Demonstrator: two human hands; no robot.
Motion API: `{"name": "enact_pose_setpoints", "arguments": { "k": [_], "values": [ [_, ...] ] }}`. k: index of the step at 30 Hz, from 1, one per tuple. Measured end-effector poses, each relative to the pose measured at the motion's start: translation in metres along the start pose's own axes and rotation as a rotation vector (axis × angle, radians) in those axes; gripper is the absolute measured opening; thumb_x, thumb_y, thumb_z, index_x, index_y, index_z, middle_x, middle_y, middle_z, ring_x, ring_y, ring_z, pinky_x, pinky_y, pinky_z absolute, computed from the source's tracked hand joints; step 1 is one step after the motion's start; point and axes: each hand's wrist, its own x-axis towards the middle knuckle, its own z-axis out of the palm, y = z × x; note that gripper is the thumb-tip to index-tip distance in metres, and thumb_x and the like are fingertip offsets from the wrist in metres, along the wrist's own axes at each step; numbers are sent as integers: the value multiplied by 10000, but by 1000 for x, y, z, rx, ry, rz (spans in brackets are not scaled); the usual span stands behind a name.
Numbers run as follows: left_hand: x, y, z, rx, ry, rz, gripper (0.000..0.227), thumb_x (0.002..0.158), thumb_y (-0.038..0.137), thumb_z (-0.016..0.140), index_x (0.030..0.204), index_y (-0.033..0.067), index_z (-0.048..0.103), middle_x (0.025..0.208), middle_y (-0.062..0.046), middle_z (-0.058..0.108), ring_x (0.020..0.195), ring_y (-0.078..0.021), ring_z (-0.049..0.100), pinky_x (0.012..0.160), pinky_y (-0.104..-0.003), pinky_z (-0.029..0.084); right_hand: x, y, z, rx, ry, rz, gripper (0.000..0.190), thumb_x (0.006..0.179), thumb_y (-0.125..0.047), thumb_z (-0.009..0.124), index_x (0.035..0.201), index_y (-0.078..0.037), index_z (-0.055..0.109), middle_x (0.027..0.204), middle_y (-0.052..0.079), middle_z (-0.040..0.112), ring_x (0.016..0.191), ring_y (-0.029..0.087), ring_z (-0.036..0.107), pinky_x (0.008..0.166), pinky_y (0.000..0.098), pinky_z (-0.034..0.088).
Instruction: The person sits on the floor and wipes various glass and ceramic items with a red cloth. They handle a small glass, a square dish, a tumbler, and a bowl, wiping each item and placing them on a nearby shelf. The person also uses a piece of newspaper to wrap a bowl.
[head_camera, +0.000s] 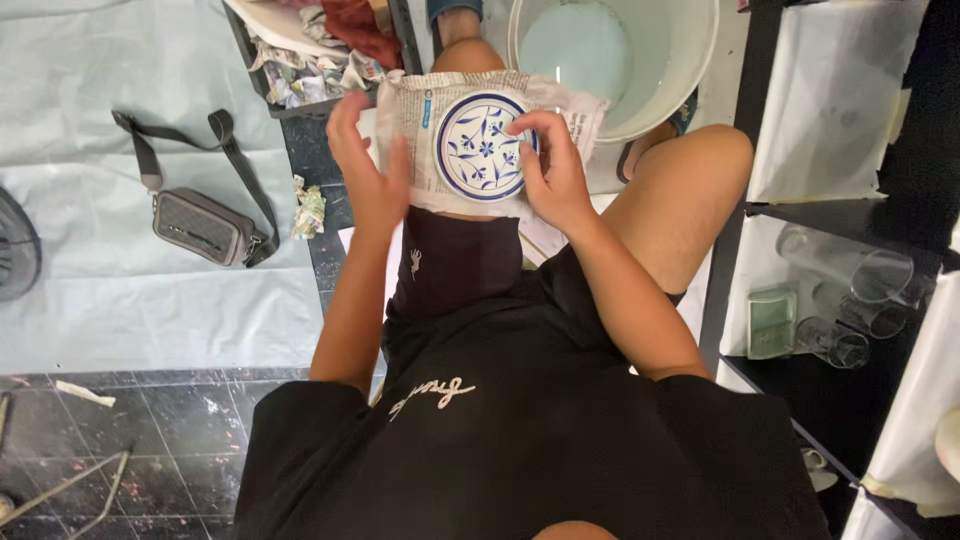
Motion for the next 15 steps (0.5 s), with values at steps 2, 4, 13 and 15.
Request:
{"name": "enact_pose_setpoints", "arguments": {
  "k": [2,4,13,15],
  "values": [
    [19,-13,5,-296,-9,-163,435,937,118,647,1318,-13,484,1264,-70,593,1104,-169,582,947,-292,449,0,1,3,40,-1,7,307,1032,129,480,1299,-21,473,1226,102,598,1201,172,584,1076,285,450],
    [29,-23,4,-241,-116,-328,237,1002,140,703,1162,-31,668,1060,-82,685,937,-124,596,834,-287,491,0,3,3,51,-1,9,298,1038,120,476,1298,-25,472,1221,96,604,1189,165,590,1050,275,461],
    [22,27,-21,156,-271,74,222,915,17,746,1134,48,763,1138,-60,744,1022,-215,683,908,-347,536,4,4,5,-64,9,17,242,1056,80,496,1262,-43,532,1196,71,647,1061,128,617,861,250,483],
    [12,46,-11,351,-350,263,334,849,-9,750,1172,76,766,1260,-74,720,1164,-291,665,985,-406,521,4,3,2,-59,6,-21,215,1076,72,514,1251,-50,540,1178,57,652,1082,131,636,894,260,495]
  ]
}}
